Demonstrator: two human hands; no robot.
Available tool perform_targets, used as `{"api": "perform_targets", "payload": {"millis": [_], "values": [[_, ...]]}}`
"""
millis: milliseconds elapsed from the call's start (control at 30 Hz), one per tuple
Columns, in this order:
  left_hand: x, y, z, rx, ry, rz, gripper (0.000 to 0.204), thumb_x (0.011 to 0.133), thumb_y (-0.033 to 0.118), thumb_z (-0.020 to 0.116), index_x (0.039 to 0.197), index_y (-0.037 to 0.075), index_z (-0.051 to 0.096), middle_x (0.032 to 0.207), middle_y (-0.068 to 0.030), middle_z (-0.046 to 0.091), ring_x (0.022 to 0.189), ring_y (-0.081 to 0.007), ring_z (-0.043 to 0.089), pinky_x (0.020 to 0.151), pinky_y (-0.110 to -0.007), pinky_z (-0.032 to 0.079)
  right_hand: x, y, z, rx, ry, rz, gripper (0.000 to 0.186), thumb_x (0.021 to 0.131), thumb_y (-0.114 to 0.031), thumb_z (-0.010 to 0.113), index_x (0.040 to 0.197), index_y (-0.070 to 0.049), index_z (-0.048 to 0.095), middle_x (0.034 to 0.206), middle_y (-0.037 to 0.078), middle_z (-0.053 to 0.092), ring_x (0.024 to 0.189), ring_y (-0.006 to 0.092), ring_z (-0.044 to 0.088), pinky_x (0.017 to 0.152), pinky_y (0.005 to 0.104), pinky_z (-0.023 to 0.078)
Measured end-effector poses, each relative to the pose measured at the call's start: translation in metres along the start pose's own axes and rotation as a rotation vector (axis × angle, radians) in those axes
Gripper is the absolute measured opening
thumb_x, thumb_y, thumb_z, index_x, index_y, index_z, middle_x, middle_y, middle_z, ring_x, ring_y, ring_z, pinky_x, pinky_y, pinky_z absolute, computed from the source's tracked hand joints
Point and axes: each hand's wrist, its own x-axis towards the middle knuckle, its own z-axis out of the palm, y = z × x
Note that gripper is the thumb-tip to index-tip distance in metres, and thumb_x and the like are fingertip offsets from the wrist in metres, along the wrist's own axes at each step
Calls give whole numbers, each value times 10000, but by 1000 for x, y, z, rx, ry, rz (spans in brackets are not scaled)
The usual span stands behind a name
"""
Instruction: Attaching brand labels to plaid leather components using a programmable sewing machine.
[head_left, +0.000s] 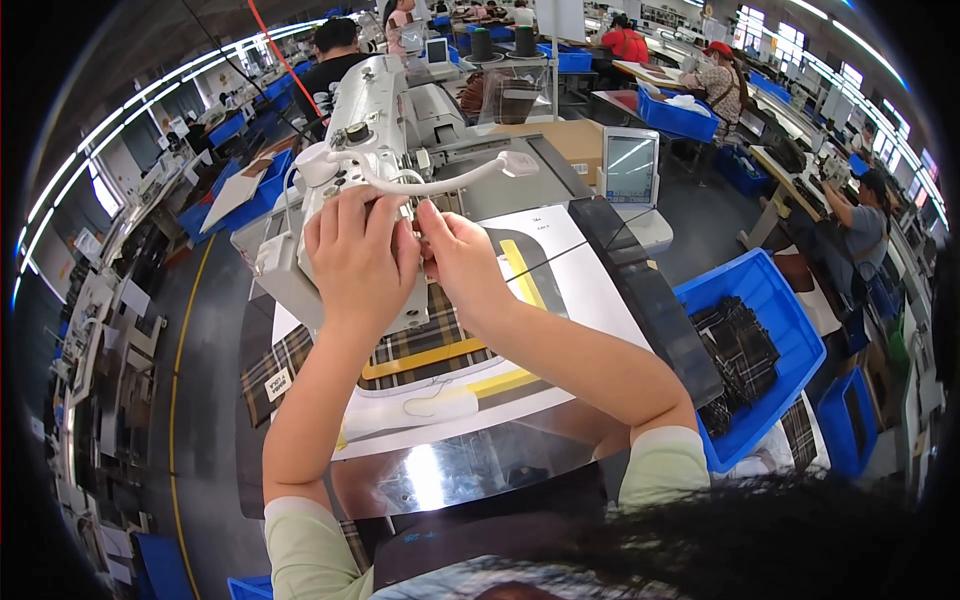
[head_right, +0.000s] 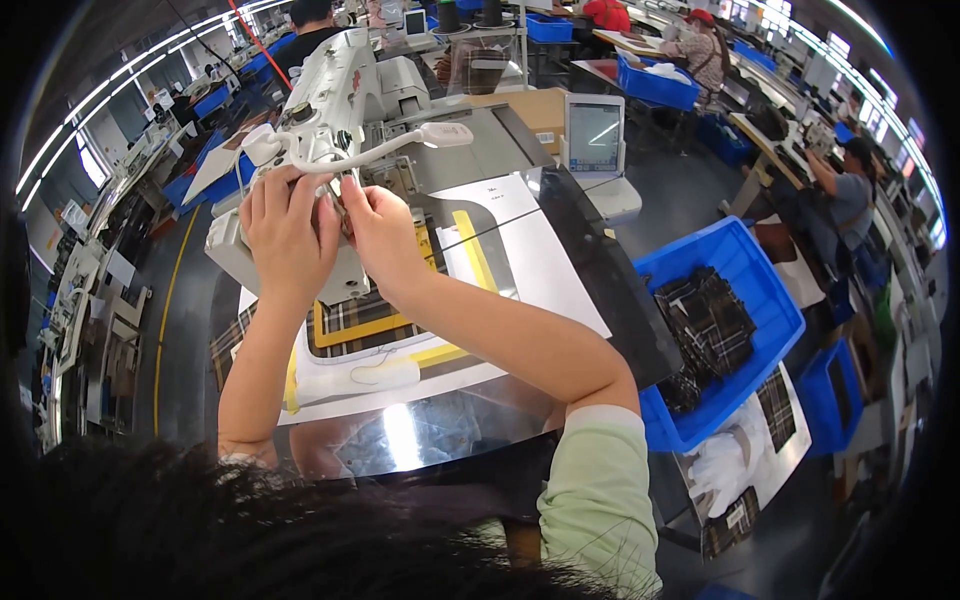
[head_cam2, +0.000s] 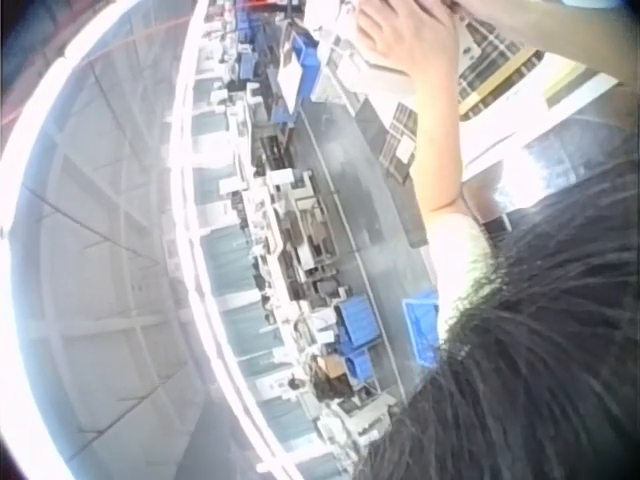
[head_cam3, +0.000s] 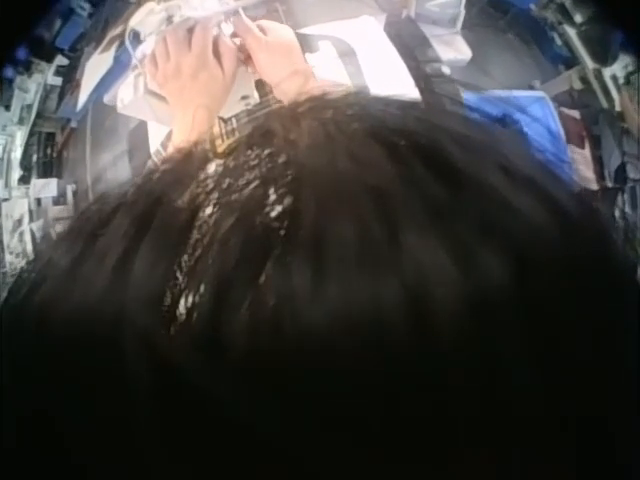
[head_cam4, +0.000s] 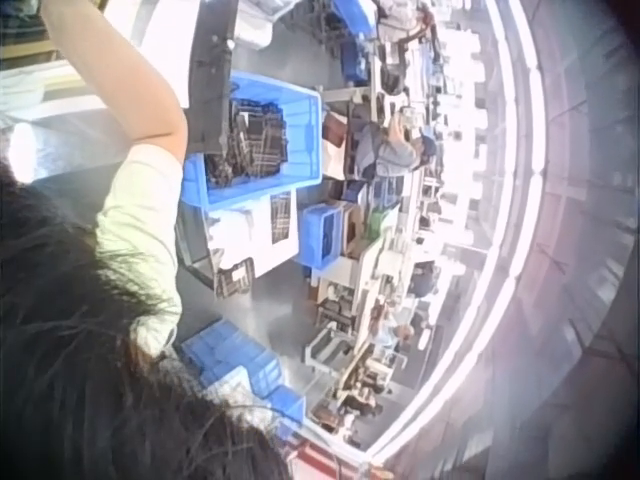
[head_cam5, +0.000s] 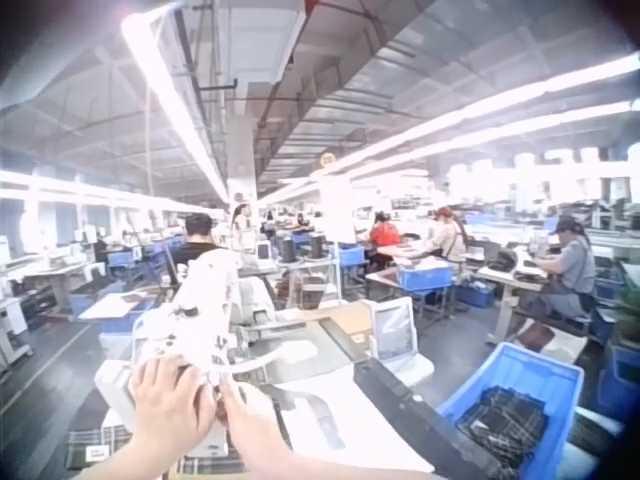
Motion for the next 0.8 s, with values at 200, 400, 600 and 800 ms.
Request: {"api": "perform_targets", "payload": {"millis": [200,400,600,800], "values": [[-2,-1,2,-29,22,-14,230,745,163,610,967,105,616,987,-52,558,948,-241,532,834,-388,370,0,-16,0,-112,40,-13,372,939,-360,522,775,-29,565,649,-9,500,542,60,418,480,238,349],[-5,-3,5,-93,69,-36,287,757,172,615,1022,71,577,986,-78,577,940,-253,546,847,-388,382,-6,-25,2,-223,55,76,346,943,-391,507,794,-83,558,675,-38,454,561,41,366,505,184,311],[-7,-4,9,-122,109,-33,307,758,174,616,1040,66,561,994,-93,585,934,-263,554,861,-389,384,-12,-10,-9,-242,47,98,315,943,-402,504,843,-108,555,686,-46,453,572,34,356,496,175,275],[-7,-3,11,-112,122,-49,308,759,180,607,1042,66,562,999,-96,585,934,-263,555,866,-392,381,-2,-11,-4,-241,73,20,375,937,-380,510,785,-41,563,649,-10,480,551,65,414,505,230,355]]}}
